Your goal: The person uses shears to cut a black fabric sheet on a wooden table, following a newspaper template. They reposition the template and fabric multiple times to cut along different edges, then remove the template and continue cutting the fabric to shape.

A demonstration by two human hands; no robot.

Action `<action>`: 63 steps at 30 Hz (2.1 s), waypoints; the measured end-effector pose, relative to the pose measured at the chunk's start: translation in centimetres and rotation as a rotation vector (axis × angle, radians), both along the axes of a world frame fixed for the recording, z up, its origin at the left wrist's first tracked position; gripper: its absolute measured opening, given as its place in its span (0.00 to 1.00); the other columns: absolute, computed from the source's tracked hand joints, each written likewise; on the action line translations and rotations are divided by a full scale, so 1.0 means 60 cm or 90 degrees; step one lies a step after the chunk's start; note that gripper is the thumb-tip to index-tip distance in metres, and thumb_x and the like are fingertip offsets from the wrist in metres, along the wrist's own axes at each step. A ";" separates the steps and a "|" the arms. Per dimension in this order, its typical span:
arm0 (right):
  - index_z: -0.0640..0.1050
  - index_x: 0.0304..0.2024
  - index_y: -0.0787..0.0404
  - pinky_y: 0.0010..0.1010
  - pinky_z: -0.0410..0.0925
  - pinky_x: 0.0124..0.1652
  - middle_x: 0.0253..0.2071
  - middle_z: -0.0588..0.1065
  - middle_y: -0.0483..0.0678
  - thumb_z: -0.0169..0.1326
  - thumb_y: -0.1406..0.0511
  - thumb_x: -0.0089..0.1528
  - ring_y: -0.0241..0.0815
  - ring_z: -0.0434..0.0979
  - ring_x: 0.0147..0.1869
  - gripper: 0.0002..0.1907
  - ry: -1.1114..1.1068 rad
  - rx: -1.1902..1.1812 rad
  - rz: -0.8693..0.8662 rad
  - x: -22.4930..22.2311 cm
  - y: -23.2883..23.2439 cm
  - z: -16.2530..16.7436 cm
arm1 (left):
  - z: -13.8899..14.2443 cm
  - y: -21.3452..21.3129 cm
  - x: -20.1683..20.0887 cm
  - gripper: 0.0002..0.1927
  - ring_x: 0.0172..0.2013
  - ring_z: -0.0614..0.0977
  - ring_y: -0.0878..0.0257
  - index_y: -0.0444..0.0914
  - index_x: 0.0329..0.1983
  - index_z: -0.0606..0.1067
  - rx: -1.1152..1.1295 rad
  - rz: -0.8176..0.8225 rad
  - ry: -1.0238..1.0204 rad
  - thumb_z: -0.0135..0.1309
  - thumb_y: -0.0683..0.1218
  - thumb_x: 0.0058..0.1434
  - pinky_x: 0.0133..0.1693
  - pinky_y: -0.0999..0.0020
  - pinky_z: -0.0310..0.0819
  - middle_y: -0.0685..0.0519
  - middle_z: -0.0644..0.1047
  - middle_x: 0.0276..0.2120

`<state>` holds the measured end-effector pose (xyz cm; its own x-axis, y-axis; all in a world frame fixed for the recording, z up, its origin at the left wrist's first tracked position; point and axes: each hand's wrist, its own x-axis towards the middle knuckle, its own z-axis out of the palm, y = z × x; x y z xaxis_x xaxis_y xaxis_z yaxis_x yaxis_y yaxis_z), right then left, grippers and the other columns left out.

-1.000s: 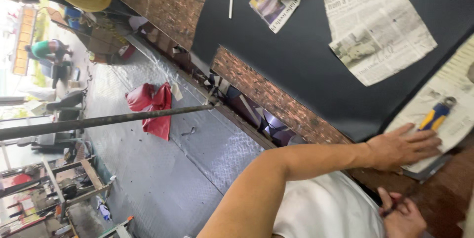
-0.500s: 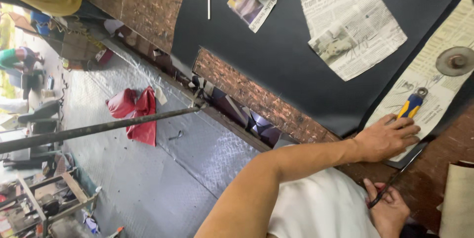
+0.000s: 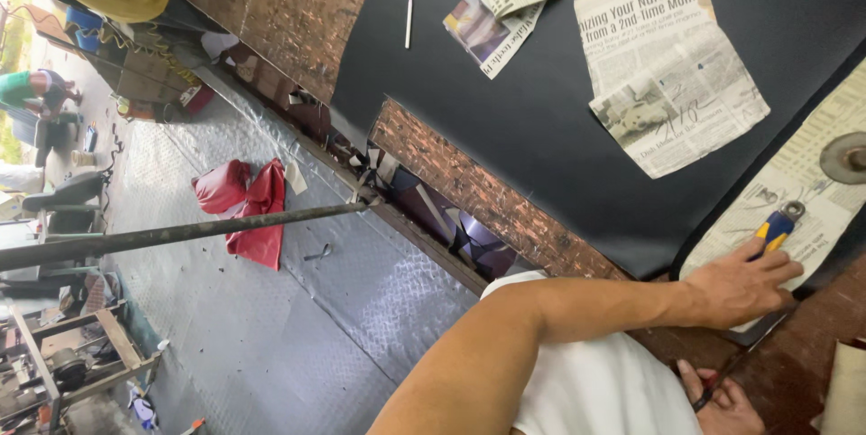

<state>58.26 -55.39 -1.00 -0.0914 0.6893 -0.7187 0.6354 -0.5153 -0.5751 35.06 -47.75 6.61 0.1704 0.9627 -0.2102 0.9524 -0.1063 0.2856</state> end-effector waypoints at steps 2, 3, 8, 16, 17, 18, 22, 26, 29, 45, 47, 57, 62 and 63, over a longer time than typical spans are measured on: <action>0.81 0.38 0.62 0.24 0.73 0.36 0.28 0.81 0.47 0.68 0.61 0.56 0.32 0.80 0.31 0.14 0.075 -0.340 -0.100 -0.007 0.018 -0.001 | -0.012 0.007 -0.006 0.19 0.71 0.61 0.56 0.51 0.56 0.76 0.067 -0.006 0.009 0.51 0.48 0.61 0.68 0.54 0.57 0.50 0.61 0.71; 0.83 0.41 0.55 0.22 0.74 0.37 0.28 0.82 0.42 0.67 0.58 0.54 0.29 0.82 0.31 0.15 0.111 -0.512 -0.147 -0.010 0.024 -0.001 | -0.020 0.005 -0.008 0.21 0.72 0.60 0.54 0.50 0.60 0.73 0.081 0.008 0.001 0.51 0.47 0.61 0.69 0.53 0.58 0.49 0.60 0.72; 0.74 0.37 0.73 0.32 0.73 0.39 0.28 0.79 0.58 0.71 0.63 0.63 0.41 0.80 0.33 0.21 -0.089 0.009 0.019 -0.023 0.003 0.000 | -0.054 0.005 -0.012 0.32 0.75 0.57 0.52 0.50 0.71 0.63 0.025 0.003 0.026 0.51 0.50 0.61 0.68 0.53 0.59 0.46 0.57 0.74; 0.74 0.38 0.73 0.32 0.73 0.40 0.31 0.79 0.60 0.70 0.63 0.63 0.44 0.81 0.36 0.21 -0.110 0.024 0.039 -0.029 -0.004 0.004 | -0.030 0.008 -0.025 0.32 0.76 0.54 0.55 0.51 0.73 0.61 -0.032 -0.024 0.030 0.48 0.49 0.64 0.68 0.54 0.59 0.48 0.55 0.75; 0.74 0.39 0.73 0.33 0.73 0.40 0.31 0.79 0.62 0.70 0.62 0.65 0.46 0.81 0.37 0.20 -0.131 0.025 0.046 -0.029 -0.007 0.001 | -0.025 0.008 -0.027 0.32 0.75 0.54 0.55 0.50 0.73 0.61 -0.048 -0.036 0.031 0.48 0.49 0.64 0.67 0.55 0.60 0.47 0.54 0.75; 0.74 0.40 0.74 0.35 0.73 0.41 0.31 0.79 0.63 0.69 0.62 0.66 0.47 0.81 0.38 0.20 -0.154 0.025 0.051 -0.027 -0.007 -0.001 | -0.022 0.008 -0.028 0.31 0.75 0.54 0.55 0.51 0.72 0.61 -0.028 -0.025 0.027 0.48 0.49 0.64 0.67 0.55 0.59 0.48 0.55 0.75; 0.78 0.42 0.67 0.28 0.72 0.44 0.35 0.81 0.55 0.65 0.62 0.57 0.39 0.81 0.39 0.16 -0.032 -0.283 0.170 -0.016 0.008 -0.014 | -0.026 0.005 -0.024 0.27 0.75 0.56 0.57 0.52 0.70 0.65 -0.007 -0.003 0.024 0.46 0.50 0.67 0.69 0.55 0.60 0.50 0.56 0.75; 0.73 0.44 0.72 0.32 0.72 0.44 0.34 0.78 0.58 0.67 0.64 0.62 0.40 0.79 0.39 0.19 -0.072 -0.125 -0.001 -0.011 -0.004 -0.016 | -0.060 0.005 -0.016 0.27 0.73 0.59 0.58 0.53 0.67 0.68 0.021 -0.006 0.044 0.46 0.51 0.62 0.64 0.58 0.62 0.50 0.58 0.73; 0.79 0.40 0.67 0.32 0.72 0.46 0.35 0.80 0.54 0.67 0.63 0.64 0.42 0.79 0.40 0.13 -0.153 0.205 0.319 -0.008 -0.023 0.005 | -0.100 0.012 -0.004 0.22 0.72 0.64 0.56 0.54 0.63 0.73 0.092 0.026 0.028 0.45 0.51 0.65 0.65 0.55 0.65 0.51 0.61 0.73; 0.78 0.41 0.64 0.18 0.62 0.26 0.27 0.77 0.40 0.68 0.64 0.58 0.25 0.69 0.26 0.14 0.091 -0.022 -0.054 -0.045 0.018 0.121 | -0.037 0.026 -0.027 0.21 0.74 0.56 0.49 0.40 0.58 0.70 0.080 0.052 -0.177 0.52 0.40 0.60 0.70 0.44 0.51 0.42 0.57 0.74; 0.78 0.41 0.65 0.19 0.62 0.26 0.26 0.77 0.41 0.68 0.64 0.58 0.26 0.69 0.25 0.15 0.055 -0.024 -0.044 -0.050 0.024 0.127 | -0.035 0.028 -0.026 0.21 0.74 0.56 0.49 0.40 0.58 0.70 0.087 0.056 -0.177 0.53 0.40 0.60 0.70 0.44 0.51 0.42 0.56 0.74; 0.78 0.42 0.65 0.17 0.63 0.27 0.26 0.76 0.41 0.70 0.62 0.58 0.25 0.70 0.27 0.17 0.034 0.062 0.006 -0.052 0.038 0.118 | -0.049 0.024 -0.018 0.24 0.74 0.55 0.49 0.40 0.58 0.70 0.074 0.052 -0.180 0.54 0.38 0.57 0.70 0.44 0.50 0.42 0.56 0.74; 0.78 0.40 0.64 0.16 0.66 0.28 0.27 0.78 0.40 0.68 0.62 0.58 0.24 0.74 0.27 0.16 0.024 0.038 0.008 -0.054 0.041 0.125 | -0.053 0.027 -0.016 0.24 0.74 0.54 0.49 0.40 0.57 0.70 0.068 0.047 -0.154 0.55 0.37 0.55 0.71 0.43 0.50 0.42 0.55 0.74; 0.78 0.40 0.64 0.17 0.65 0.27 0.26 0.78 0.40 0.69 0.62 0.58 0.24 0.73 0.27 0.16 0.027 0.038 0.006 -0.054 0.041 0.126 | -0.055 0.028 -0.015 0.24 0.74 0.54 0.49 0.40 0.57 0.70 0.073 0.046 -0.146 0.55 0.37 0.55 0.71 0.43 0.49 0.42 0.55 0.74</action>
<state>55.04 -52.92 6.59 -0.1280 0.7294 -0.6720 0.6145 -0.4736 -0.6310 34.13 -46.08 3.32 0.1309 0.9894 -0.0630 0.8705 -0.0843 0.4849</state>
